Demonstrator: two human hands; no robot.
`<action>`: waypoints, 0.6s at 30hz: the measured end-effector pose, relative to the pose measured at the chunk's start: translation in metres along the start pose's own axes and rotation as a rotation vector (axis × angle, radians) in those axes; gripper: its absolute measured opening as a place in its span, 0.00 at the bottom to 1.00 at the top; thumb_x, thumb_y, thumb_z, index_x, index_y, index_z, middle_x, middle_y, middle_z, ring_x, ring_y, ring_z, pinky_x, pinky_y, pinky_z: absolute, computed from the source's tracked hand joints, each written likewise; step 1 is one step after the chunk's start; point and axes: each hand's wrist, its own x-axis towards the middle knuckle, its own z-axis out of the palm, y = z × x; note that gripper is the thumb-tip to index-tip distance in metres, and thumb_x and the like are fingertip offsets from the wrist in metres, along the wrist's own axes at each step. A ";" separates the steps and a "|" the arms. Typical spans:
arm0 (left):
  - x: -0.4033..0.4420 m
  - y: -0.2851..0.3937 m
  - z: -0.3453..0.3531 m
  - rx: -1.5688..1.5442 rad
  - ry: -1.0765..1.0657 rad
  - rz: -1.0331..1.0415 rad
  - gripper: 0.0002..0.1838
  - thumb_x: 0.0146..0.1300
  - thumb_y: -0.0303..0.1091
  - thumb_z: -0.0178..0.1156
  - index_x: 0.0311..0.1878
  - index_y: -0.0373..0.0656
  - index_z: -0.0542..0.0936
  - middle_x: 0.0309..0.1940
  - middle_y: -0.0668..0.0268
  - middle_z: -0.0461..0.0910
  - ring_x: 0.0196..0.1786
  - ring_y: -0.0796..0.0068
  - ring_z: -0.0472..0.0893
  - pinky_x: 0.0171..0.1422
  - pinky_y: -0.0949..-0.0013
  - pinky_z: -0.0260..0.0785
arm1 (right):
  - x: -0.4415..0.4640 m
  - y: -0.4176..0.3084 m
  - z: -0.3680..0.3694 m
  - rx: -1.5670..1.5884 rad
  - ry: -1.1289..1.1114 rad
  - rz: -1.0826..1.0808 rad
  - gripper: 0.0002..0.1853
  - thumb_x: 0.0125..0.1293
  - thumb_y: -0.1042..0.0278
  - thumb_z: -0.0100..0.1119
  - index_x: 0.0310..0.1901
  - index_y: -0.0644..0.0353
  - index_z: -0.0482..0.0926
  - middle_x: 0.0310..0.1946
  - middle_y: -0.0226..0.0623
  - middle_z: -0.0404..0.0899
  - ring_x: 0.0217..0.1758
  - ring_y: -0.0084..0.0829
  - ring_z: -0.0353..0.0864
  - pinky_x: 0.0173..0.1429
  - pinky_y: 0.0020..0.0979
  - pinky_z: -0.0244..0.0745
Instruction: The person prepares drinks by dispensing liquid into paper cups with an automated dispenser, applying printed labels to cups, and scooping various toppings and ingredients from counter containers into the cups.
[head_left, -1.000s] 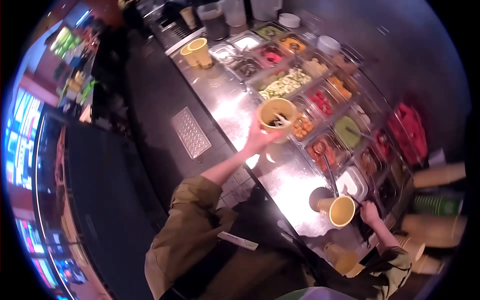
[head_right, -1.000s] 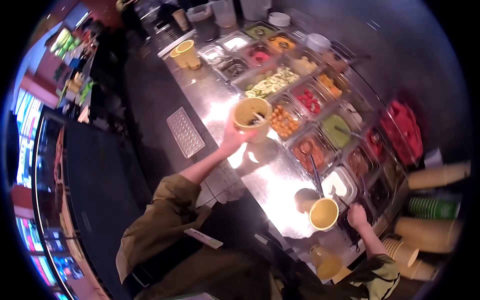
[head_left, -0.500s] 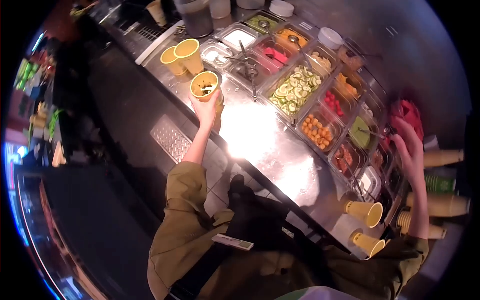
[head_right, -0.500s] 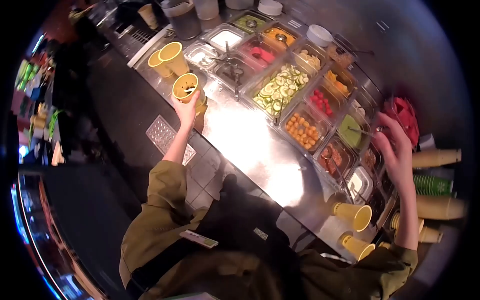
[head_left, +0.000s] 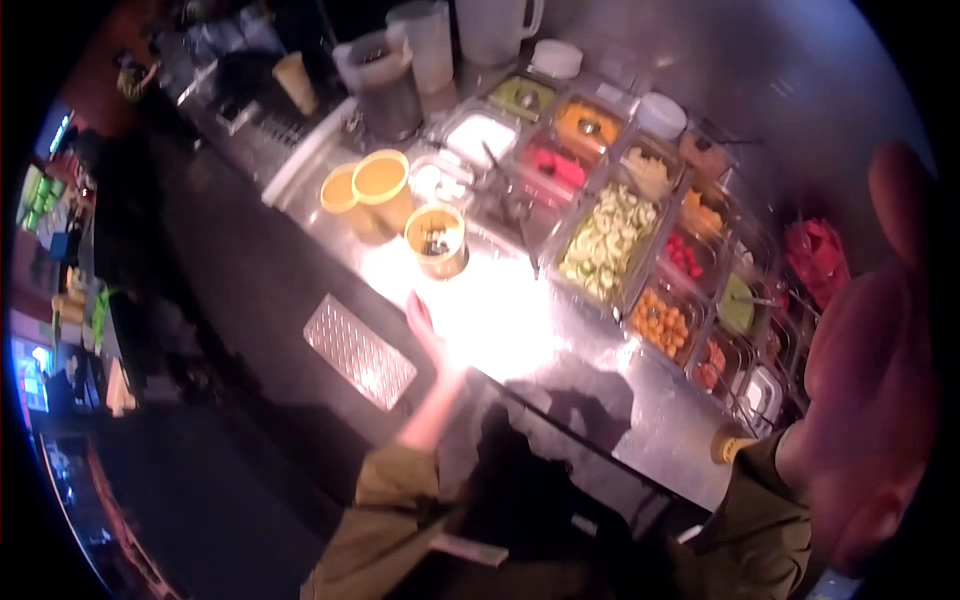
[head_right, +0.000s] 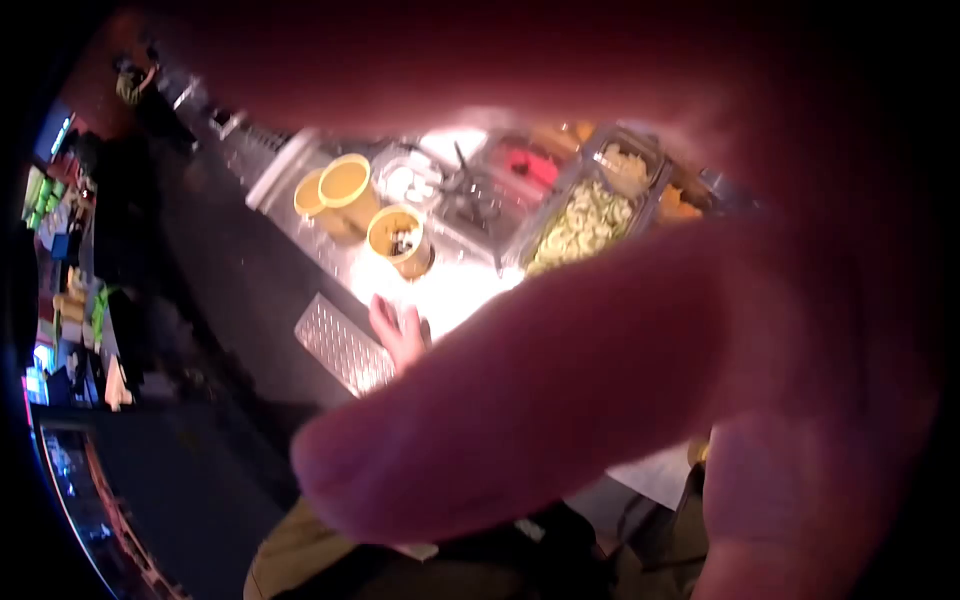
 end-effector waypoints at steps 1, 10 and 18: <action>-0.019 0.018 0.001 0.026 -0.053 0.022 0.37 0.51 0.27 0.58 0.63 0.33 0.52 0.59 0.52 0.54 0.63 0.57 0.58 0.69 0.61 0.48 | -0.002 -0.003 -0.005 -0.002 0.001 0.016 0.25 0.59 0.71 0.52 0.58 0.67 0.62 0.43 0.42 0.73 0.37 0.26 0.76 0.42 0.26 0.72; -0.169 0.081 0.048 -0.053 -0.910 -0.122 0.12 0.59 0.25 0.52 0.46 0.35 0.71 0.41 0.62 0.74 0.44 0.71 0.72 0.52 0.69 0.64 | -0.065 -0.064 -0.064 0.035 -0.024 0.092 0.23 0.59 0.74 0.52 0.57 0.66 0.63 0.39 0.40 0.75 0.34 0.25 0.76 0.39 0.25 0.73; -0.342 0.165 0.093 -0.244 -1.481 0.176 0.07 0.58 0.25 0.52 0.39 0.35 0.75 0.31 0.62 0.77 0.35 0.71 0.76 0.43 0.72 0.67 | -0.214 -0.115 -0.217 0.046 -0.341 0.604 0.16 0.60 0.76 0.51 0.51 0.66 0.71 0.30 0.37 0.78 0.33 0.23 0.77 0.37 0.26 0.73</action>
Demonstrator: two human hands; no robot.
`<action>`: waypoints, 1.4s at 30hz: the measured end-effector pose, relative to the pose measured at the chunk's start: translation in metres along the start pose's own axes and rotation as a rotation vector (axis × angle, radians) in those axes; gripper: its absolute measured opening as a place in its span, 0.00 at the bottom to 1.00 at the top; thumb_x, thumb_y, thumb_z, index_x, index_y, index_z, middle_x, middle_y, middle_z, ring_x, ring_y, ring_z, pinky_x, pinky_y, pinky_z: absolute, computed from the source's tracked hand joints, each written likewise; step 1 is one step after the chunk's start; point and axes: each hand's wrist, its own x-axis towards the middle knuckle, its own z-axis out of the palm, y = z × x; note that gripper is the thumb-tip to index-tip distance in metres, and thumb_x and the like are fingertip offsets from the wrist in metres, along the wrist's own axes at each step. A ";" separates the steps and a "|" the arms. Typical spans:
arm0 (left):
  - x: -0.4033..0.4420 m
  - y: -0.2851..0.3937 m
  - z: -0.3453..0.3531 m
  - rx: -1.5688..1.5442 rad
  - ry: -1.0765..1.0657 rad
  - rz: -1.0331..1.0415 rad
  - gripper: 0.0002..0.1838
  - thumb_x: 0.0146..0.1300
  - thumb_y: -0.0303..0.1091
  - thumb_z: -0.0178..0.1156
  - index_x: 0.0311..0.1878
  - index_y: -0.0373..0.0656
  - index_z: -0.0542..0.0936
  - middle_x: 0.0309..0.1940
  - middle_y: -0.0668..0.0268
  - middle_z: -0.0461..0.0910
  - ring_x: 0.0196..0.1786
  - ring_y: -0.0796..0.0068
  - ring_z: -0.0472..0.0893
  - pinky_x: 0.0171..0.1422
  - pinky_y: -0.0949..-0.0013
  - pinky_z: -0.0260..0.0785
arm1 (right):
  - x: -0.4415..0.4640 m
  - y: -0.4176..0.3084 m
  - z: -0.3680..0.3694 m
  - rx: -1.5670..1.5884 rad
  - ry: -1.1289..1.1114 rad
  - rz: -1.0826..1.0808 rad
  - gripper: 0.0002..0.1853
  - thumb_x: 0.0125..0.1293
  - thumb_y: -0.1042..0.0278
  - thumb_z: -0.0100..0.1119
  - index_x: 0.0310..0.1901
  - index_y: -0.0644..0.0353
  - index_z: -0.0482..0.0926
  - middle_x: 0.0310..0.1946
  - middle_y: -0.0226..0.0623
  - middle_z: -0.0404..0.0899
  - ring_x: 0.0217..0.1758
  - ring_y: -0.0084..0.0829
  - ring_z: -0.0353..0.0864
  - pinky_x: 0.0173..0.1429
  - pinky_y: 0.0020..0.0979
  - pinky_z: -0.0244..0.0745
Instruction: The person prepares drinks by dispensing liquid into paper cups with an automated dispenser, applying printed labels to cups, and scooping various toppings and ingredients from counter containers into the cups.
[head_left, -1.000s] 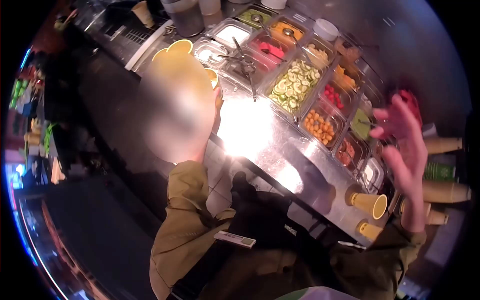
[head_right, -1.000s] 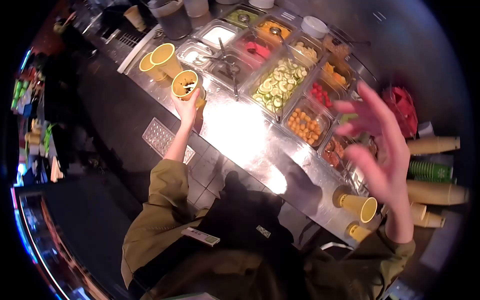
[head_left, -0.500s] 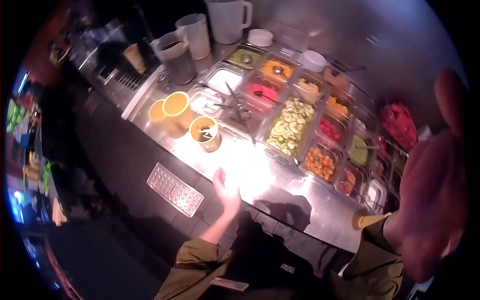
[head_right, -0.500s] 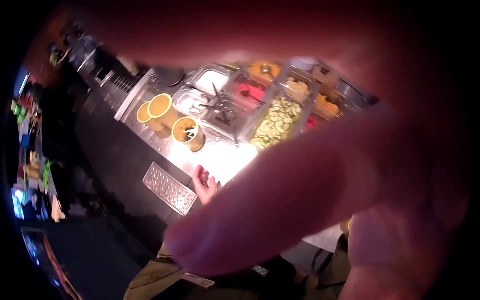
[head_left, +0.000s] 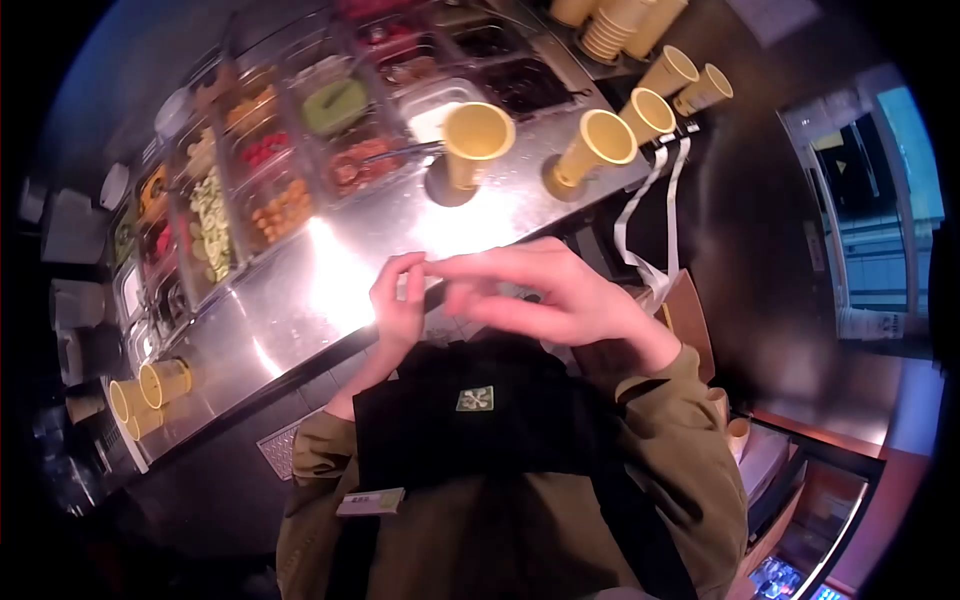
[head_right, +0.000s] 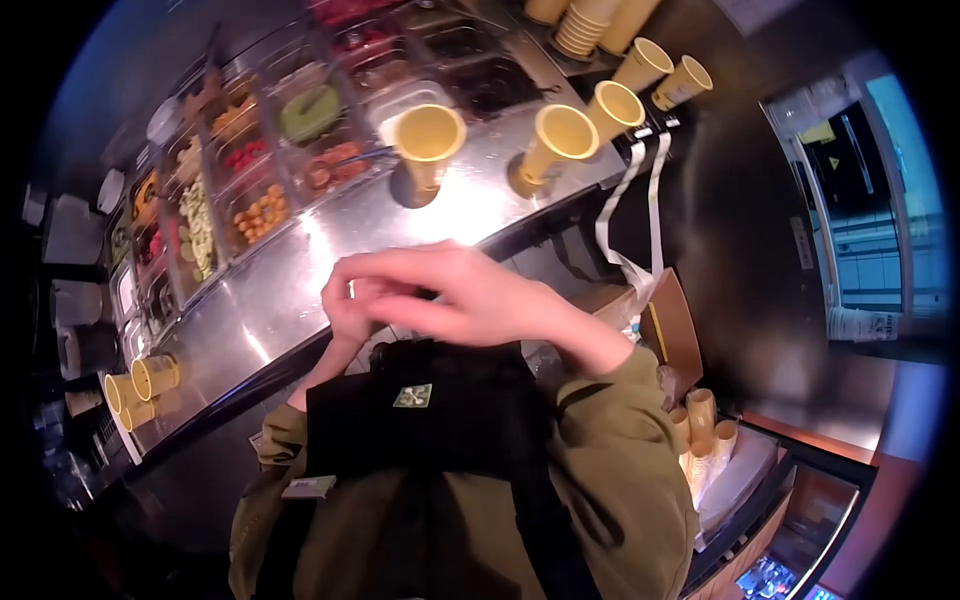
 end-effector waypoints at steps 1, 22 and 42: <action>0.004 0.014 0.024 -0.067 -0.099 0.008 0.07 0.58 0.24 0.53 0.39 0.35 0.75 0.31 0.62 0.77 0.34 0.72 0.76 0.42 0.73 0.67 | -0.034 0.028 -0.017 -0.006 0.077 0.074 0.16 0.61 0.75 0.50 0.51 0.66 0.71 0.30 0.36 0.78 0.33 0.23 0.77 0.38 0.25 0.73; 0.025 0.048 0.277 0.093 -0.550 -0.358 0.13 0.63 0.30 0.48 0.48 0.35 0.73 0.34 0.64 0.77 0.40 0.78 0.75 0.48 0.74 0.66 | -0.316 0.281 -0.296 0.039 0.484 0.637 0.11 0.57 0.69 0.56 0.41 0.66 0.76 0.25 0.33 0.77 0.27 0.20 0.75 0.34 0.22 0.71; 0.057 0.098 0.399 0.135 -1.008 -0.451 0.19 0.61 0.34 0.52 0.54 0.38 0.69 0.41 0.58 0.75 0.44 0.73 0.75 0.52 0.70 0.68 | -0.229 0.344 -0.403 0.171 1.120 0.087 0.05 0.61 0.74 0.52 0.37 0.65 0.70 0.22 0.32 0.76 0.23 0.16 0.72 0.28 0.18 0.69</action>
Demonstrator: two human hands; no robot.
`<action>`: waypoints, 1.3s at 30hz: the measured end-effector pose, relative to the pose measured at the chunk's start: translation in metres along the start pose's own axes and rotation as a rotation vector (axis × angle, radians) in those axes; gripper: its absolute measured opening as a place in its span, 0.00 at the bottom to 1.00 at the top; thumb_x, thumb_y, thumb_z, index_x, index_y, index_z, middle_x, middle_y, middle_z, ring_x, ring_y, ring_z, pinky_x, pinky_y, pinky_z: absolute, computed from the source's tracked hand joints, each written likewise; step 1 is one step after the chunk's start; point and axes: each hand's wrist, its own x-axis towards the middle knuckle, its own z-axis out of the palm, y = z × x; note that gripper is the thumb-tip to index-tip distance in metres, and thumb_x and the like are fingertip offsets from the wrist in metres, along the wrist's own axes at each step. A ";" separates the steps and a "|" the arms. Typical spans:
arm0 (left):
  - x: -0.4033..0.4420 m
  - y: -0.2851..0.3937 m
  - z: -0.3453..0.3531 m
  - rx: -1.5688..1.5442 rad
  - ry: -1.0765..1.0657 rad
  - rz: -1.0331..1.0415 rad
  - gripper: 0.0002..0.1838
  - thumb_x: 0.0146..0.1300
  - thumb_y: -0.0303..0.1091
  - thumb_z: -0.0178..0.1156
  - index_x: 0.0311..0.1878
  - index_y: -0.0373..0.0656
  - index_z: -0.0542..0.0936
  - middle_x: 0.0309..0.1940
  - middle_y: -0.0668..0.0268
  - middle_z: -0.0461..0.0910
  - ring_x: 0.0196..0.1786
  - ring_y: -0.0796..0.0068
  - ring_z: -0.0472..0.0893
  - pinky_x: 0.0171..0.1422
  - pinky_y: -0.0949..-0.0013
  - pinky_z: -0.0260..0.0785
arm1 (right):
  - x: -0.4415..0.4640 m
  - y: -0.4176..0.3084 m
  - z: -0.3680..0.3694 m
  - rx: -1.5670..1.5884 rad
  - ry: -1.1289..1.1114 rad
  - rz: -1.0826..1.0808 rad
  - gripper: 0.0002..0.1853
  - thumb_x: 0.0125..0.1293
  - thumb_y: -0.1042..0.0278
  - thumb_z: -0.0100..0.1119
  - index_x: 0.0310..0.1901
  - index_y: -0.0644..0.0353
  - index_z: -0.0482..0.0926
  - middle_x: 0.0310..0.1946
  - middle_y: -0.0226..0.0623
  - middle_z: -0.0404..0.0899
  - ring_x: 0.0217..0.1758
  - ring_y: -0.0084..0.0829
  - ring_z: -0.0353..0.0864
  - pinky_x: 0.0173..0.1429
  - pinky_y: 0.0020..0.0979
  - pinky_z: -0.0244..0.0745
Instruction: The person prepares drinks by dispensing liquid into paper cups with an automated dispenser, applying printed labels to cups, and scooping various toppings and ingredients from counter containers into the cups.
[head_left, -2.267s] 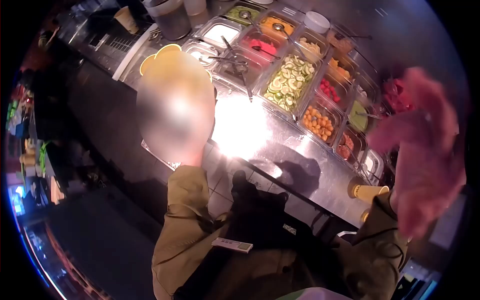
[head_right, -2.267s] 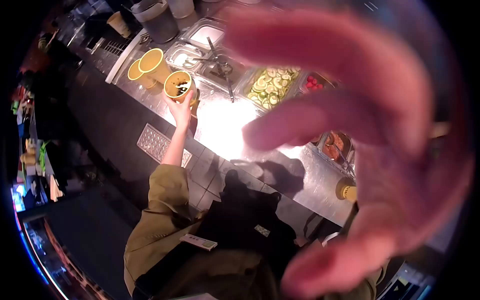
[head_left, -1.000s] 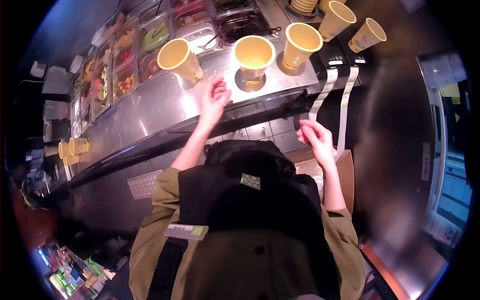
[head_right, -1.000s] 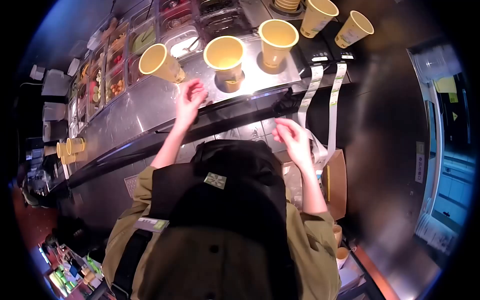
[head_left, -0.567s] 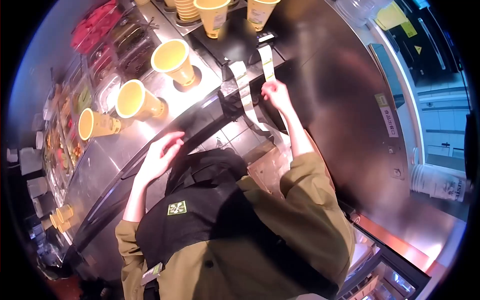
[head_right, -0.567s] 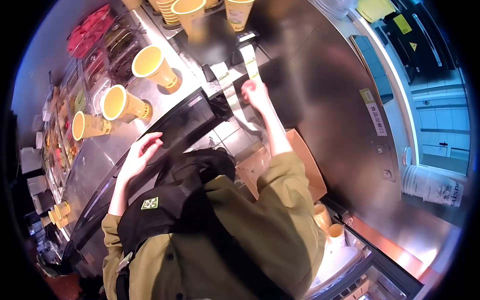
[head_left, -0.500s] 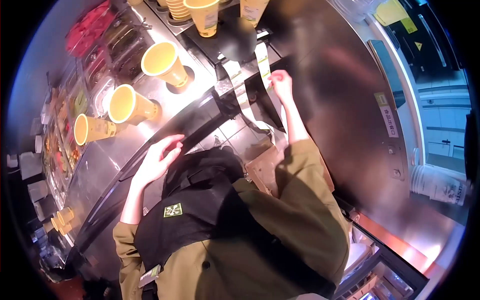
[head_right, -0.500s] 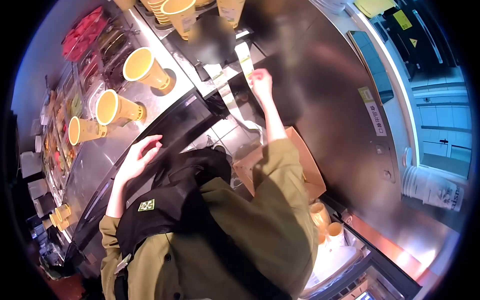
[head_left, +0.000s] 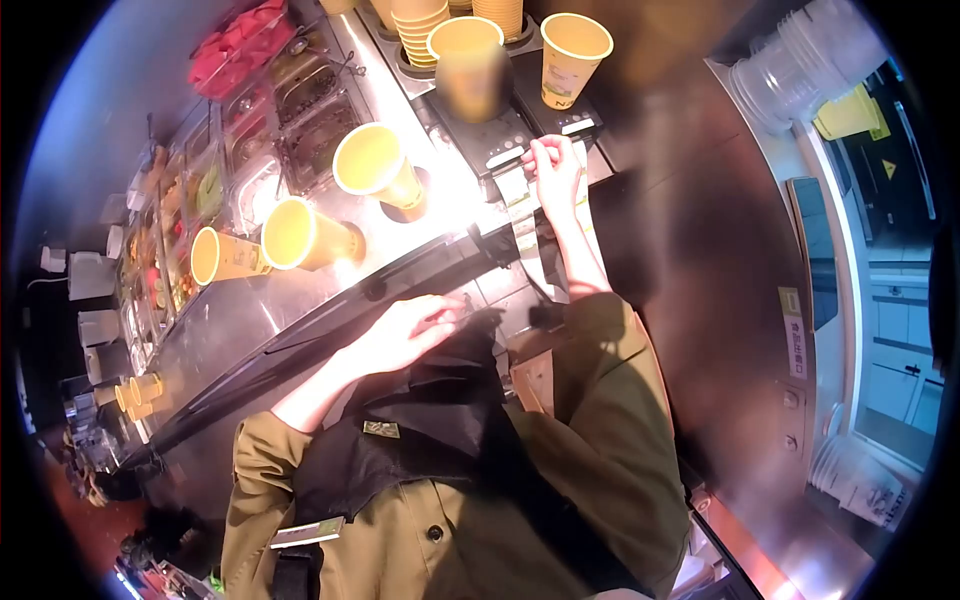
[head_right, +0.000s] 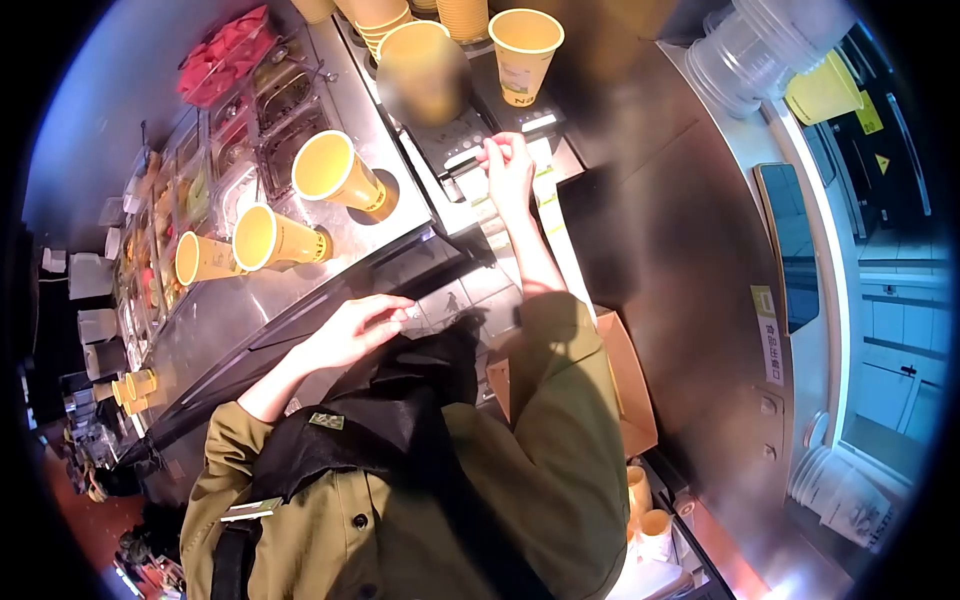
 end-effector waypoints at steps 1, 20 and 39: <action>-0.001 0.000 0.001 0.014 0.005 0.013 0.19 0.61 0.34 0.52 0.54 0.38 0.69 0.41 0.58 0.75 0.44 0.73 0.75 0.52 0.70 0.68 | 0.006 0.000 0.004 -0.004 0.009 0.021 0.05 0.61 0.73 0.53 0.36 0.65 0.70 0.21 0.31 0.75 0.22 0.16 0.72 0.27 0.18 0.69; -0.021 -0.006 -0.002 -0.124 0.108 0.015 0.17 0.62 0.33 0.52 0.52 0.37 0.70 0.37 0.64 0.75 0.40 0.79 0.74 0.49 0.72 0.67 | 0.035 -0.004 0.055 -0.340 -0.025 -0.232 0.43 0.44 0.64 0.71 0.60 0.66 0.56 0.53 0.47 0.65 0.51 0.31 0.69 0.54 0.30 0.65; 0.086 0.079 -0.018 -0.834 0.623 0.366 0.34 0.55 0.44 0.61 0.57 0.37 0.56 0.47 0.58 0.69 0.49 0.70 0.72 0.54 0.66 0.65 | 0.049 -0.054 -0.031 -0.170 0.115 -0.215 0.54 0.46 0.71 0.68 0.67 0.61 0.35 0.65 0.48 0.46 0.69 0.41 0.47 0.69 0.38 0.42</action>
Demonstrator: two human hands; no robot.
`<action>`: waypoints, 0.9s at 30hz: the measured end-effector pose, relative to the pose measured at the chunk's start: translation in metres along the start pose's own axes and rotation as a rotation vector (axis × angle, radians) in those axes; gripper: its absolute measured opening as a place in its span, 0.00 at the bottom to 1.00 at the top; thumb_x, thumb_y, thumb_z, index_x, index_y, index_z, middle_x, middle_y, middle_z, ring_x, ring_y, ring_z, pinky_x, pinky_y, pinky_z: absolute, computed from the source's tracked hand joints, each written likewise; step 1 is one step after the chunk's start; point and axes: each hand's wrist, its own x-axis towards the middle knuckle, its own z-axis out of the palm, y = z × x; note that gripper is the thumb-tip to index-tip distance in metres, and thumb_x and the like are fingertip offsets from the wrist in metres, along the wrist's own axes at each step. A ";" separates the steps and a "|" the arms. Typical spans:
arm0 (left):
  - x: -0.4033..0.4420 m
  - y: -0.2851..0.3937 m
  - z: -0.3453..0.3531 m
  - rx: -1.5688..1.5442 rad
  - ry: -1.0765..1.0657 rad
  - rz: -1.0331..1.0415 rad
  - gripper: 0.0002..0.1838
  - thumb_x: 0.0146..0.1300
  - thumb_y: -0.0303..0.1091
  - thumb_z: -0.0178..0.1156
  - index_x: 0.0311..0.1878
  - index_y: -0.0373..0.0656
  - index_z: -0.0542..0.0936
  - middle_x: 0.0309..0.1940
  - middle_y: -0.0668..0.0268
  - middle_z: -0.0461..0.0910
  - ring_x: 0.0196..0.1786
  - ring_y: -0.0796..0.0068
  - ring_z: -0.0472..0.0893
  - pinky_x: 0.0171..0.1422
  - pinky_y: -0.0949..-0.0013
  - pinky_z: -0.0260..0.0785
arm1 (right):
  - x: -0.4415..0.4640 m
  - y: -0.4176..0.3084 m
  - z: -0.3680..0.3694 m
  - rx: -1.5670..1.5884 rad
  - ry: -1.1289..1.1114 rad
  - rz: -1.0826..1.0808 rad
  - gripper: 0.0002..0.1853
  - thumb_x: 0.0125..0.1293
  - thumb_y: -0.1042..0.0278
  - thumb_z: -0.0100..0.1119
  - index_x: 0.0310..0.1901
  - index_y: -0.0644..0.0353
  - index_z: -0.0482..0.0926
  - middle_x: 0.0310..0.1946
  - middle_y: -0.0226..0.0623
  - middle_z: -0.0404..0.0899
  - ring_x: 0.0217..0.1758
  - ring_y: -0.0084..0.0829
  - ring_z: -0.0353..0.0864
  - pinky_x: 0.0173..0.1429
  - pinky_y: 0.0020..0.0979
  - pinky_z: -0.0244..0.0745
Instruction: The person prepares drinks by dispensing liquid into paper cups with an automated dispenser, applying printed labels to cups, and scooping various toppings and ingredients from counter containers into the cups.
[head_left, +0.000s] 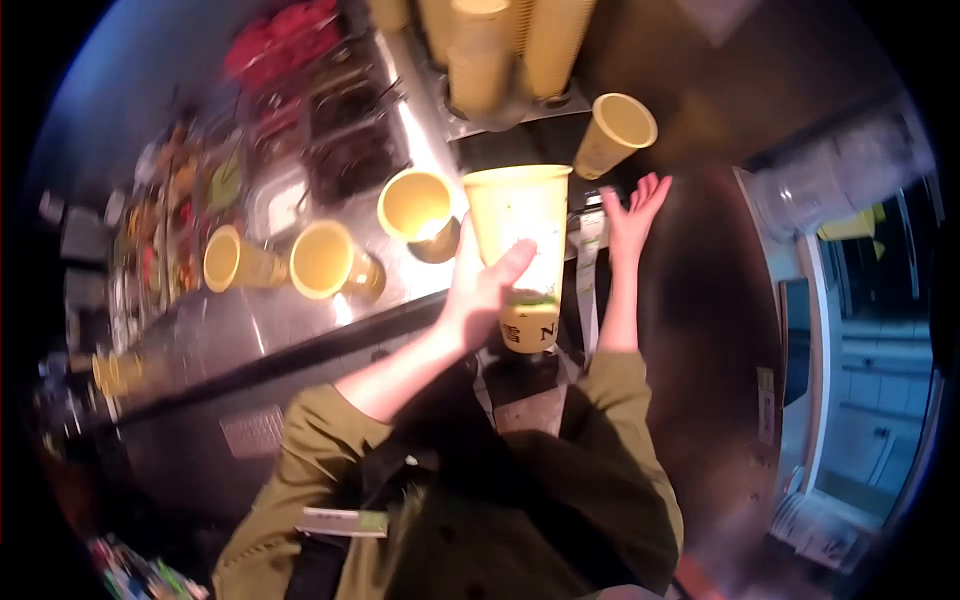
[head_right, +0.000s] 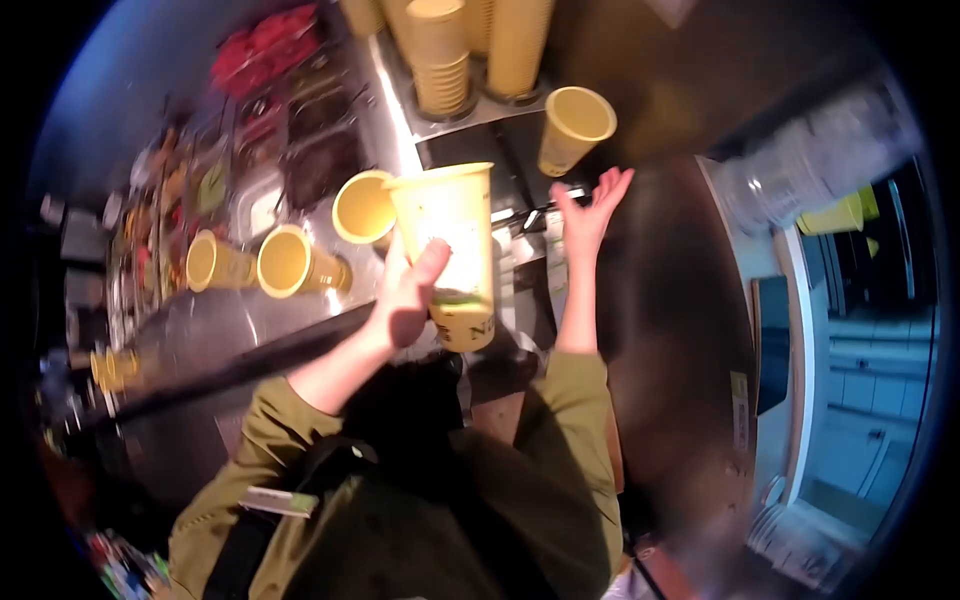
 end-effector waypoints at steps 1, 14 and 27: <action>-0.009 0.009 -0.009 -0.043 -0.016 -0.070 0.34 0.56 0.48 0.59 0.57 0.36 0.57 0.47 0.59 0.69 0.49 0.69 0.72 0.54 0.66 0.66 | 0.019 0.022 0.015 -0.111 0.074 -0.049 0.57 0.44 0.69 0.70 0.66 0.63 0.33 0.65 0.52 0.45 0.69 0.43 0.45 0.69 0.39 0.42; -0.141 0.100 -0.157 -0.507 -0.137 -0.221 0.45 0.49 0.54 0.62 0.64 0.39 0.55 0.61 0.54 0.59 0.62 0.61 0.62 0.62 0.56 0.61 | -0.158 -0.148 0.057 0.656 -0.623 0.482 0.35 0.52 0.48 0.55 0.53 0.71 0.64 0.44 0.46 0.72 0.42 0.38 0.74 0.55 0.37 0.68; -0.344 0.133 -0.466 -0.004 0.438 0.433 0.41 0.42 0.39 0.67 0.60 0.37 0.62 0.57 0.58 0.66 0.57 0.68 0.68 0.60 0.64 0.61 | -0.377 -0.225 0.424 0.227 -1.454 -0.110 0.31 0.46 0.64 0.67 0.52 0.64 0.67 0.44 0.41 0.76 0.47 0.32 0.75 0.52 0.33 0.68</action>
